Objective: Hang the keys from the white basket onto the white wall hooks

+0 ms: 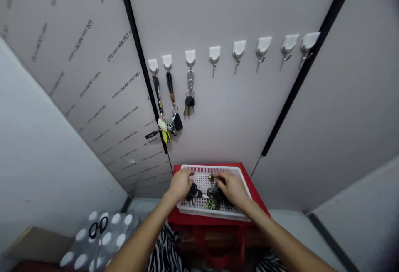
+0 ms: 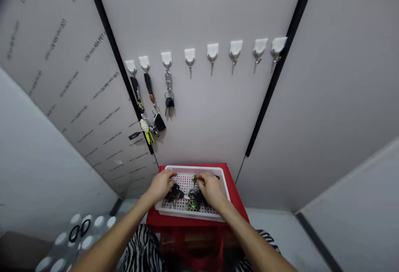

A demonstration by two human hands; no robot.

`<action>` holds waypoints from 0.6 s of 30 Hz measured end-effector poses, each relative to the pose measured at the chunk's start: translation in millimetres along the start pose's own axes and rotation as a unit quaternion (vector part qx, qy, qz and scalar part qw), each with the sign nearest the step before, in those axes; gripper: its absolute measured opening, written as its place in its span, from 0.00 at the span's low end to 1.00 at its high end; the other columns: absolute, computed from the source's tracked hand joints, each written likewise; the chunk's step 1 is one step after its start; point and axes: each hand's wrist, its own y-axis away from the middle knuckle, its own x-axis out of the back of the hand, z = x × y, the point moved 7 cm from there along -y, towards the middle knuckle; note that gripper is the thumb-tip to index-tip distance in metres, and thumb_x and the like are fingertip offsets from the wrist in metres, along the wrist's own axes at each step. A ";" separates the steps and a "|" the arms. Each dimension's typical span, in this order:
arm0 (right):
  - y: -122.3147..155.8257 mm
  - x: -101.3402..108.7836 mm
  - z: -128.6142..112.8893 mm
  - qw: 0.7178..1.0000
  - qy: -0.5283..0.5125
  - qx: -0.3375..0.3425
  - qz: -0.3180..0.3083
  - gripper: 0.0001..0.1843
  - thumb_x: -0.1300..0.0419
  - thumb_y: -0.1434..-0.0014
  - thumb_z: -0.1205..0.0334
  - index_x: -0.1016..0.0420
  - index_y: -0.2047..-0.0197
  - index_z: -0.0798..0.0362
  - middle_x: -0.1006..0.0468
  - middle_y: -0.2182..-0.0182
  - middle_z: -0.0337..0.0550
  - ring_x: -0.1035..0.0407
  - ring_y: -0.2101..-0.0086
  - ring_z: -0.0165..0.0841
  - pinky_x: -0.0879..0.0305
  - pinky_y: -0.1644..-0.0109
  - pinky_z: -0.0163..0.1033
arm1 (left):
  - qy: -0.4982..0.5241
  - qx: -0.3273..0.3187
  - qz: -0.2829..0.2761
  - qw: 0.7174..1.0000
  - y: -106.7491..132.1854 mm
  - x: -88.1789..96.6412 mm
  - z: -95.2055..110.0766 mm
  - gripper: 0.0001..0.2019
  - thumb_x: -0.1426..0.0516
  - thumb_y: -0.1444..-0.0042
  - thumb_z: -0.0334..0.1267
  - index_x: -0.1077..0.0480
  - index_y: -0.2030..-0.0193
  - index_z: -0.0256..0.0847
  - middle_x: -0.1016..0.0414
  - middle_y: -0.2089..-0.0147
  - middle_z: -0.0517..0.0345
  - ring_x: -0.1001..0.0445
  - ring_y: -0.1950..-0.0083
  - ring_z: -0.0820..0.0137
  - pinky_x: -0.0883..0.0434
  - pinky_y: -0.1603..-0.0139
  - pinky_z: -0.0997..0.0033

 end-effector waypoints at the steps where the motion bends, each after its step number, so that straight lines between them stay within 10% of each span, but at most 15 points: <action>1: 3.5 -4.1 5.1 1.000 0.007 -0.004 -0.007 0.11 0.53 0.55 0.65 0.31 0.70 0.54 0.29 0.69 0.42 0.37 0.66 0.31 0.45 0.61 0.35 | -0.050 -0.024 -0.021 0.998 3.3 -9.0 2.2 0.14 0.53 0.59 0.28 0.36 0.63 0.37 0.34 0.61 0.52 0.38 0.59 0.68 0.44 0.60 0.69; 11: 13.6 -13.7 5.7 0.992 0.064 0.031 -0.100 0.14 0.49 0.56 0.58 0.32 0.66 0.53 0.31 0.67 0.44 0.41 0.63 0.34 0.47 0.60 0.36 | -0.200 -0.121 -0.089 0.968 9.4 -29.6 16.4 0.11 0.54 0.58 0.28 0.34 0.69 0.37 0.33 0.66 0.51 0.39 0.62 0.66 0.48 0.62 0.67; 18: 14.7 -10.4 0.8 0.995 0.051 0.025 -0.077 0.14 0.50 0.55 0.58 0.32 0.66 0.53 0.30 0.67 0.44 0.41 0.63 0.33 0.48 0.59 0.37 | -0.046 -0.082 -0.047 0.994 -0.7 -17.1 13.5 0.09 0.54 0.55 0.36 0.35 0.75 0.39 0.33 0.72 0.58 0.38 0.67 0.71 0.47 0.65 0.72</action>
